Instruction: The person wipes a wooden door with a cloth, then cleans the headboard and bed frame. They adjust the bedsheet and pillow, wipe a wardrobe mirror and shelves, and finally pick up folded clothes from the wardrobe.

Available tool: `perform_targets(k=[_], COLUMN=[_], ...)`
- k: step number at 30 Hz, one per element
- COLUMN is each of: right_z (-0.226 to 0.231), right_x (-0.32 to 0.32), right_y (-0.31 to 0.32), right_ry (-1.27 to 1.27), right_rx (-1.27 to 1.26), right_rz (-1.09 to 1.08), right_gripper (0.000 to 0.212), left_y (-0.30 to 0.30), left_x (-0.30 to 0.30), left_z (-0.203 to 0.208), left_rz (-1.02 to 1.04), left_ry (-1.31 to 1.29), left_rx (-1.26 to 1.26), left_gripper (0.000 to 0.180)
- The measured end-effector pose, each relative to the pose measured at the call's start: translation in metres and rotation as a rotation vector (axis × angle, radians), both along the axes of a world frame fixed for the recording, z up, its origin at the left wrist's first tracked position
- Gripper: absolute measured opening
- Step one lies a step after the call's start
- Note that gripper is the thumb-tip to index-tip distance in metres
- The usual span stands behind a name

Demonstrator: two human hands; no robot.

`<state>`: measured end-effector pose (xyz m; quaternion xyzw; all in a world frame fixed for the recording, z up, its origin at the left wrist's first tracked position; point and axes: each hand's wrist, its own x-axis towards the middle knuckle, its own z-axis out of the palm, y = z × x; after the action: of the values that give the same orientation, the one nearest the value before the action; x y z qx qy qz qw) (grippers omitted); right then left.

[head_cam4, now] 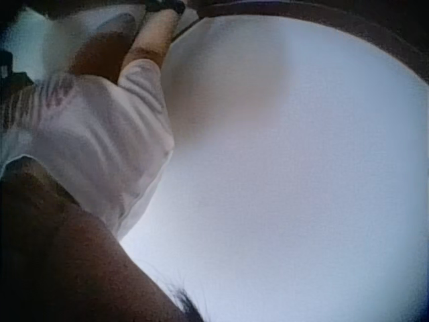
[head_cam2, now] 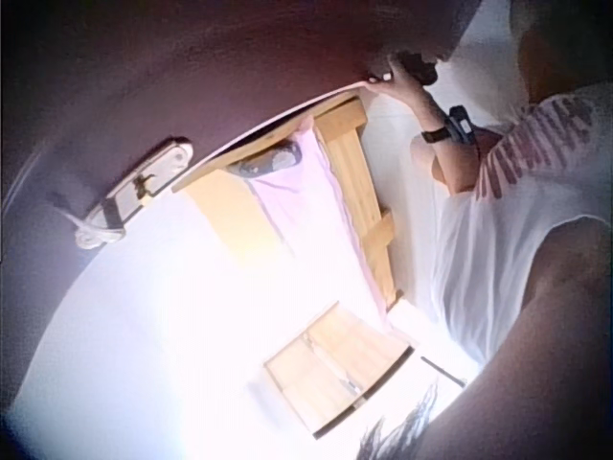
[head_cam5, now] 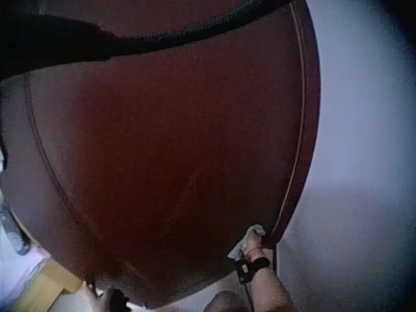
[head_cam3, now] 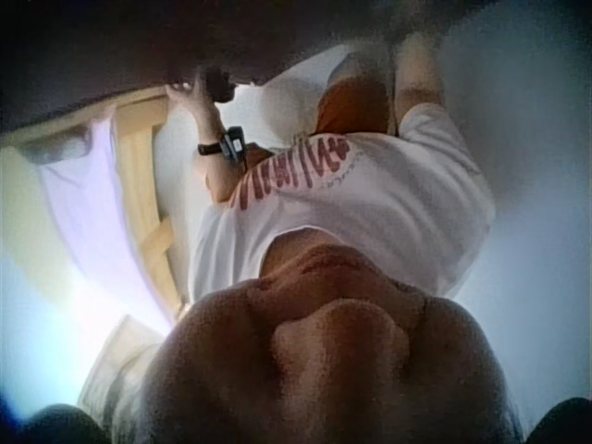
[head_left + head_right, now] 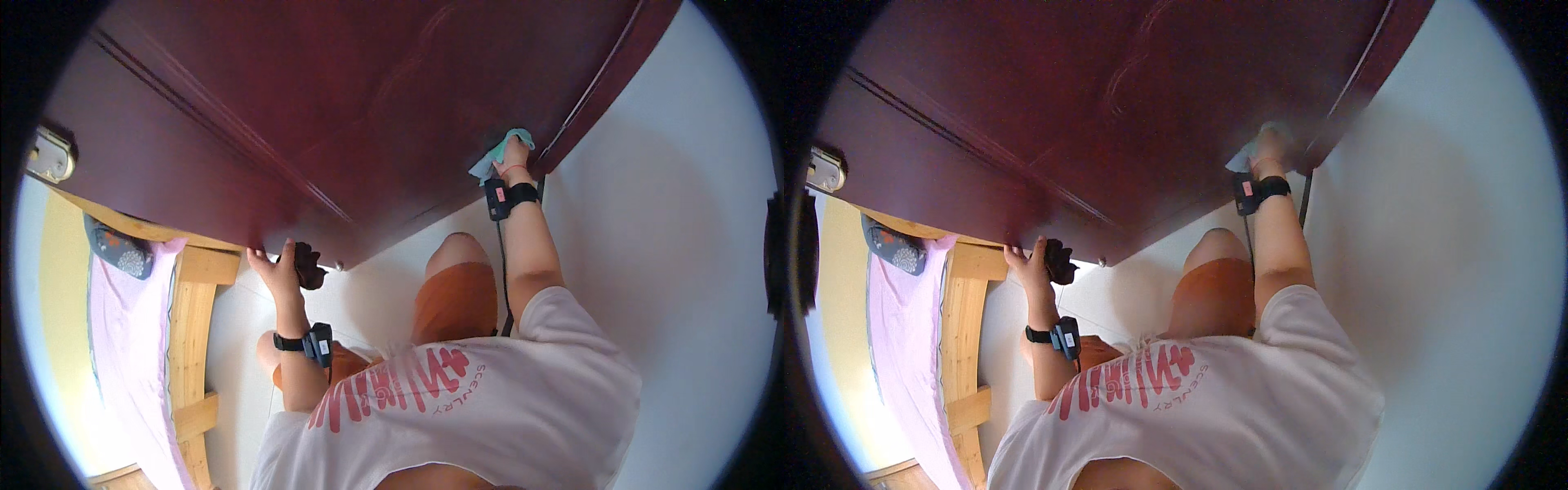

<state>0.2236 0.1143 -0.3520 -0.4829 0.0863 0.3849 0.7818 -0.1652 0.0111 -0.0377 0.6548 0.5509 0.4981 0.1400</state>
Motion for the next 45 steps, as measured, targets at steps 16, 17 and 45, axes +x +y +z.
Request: perform_targets(k=[16,17,45], right_z=[0.126,0.107,-0.126], right_x=[-0.200,-0.204,-0.104], right_y=[-0.073,-0.070,-0.037], right_ry=[-0.596,-0.560,-1.065], right_rx=[0.036,-0.046,-0.424], right_rz=[0.046,0.105,1.169], right_gripper=[0.045,0.047,0.078], left_y=[-0.039,-0.042,-0.026], left_x=[0.024,0.025,-0.018], left_z=[0.033,0.033,0.025], left_rz=[0.056,0.072,0.020], left_ry=[0.002,-0.008,-0.008], left_rx=[-0.007,-0.010,-0.098], left_gripper=[0.073,0.073,0.070])
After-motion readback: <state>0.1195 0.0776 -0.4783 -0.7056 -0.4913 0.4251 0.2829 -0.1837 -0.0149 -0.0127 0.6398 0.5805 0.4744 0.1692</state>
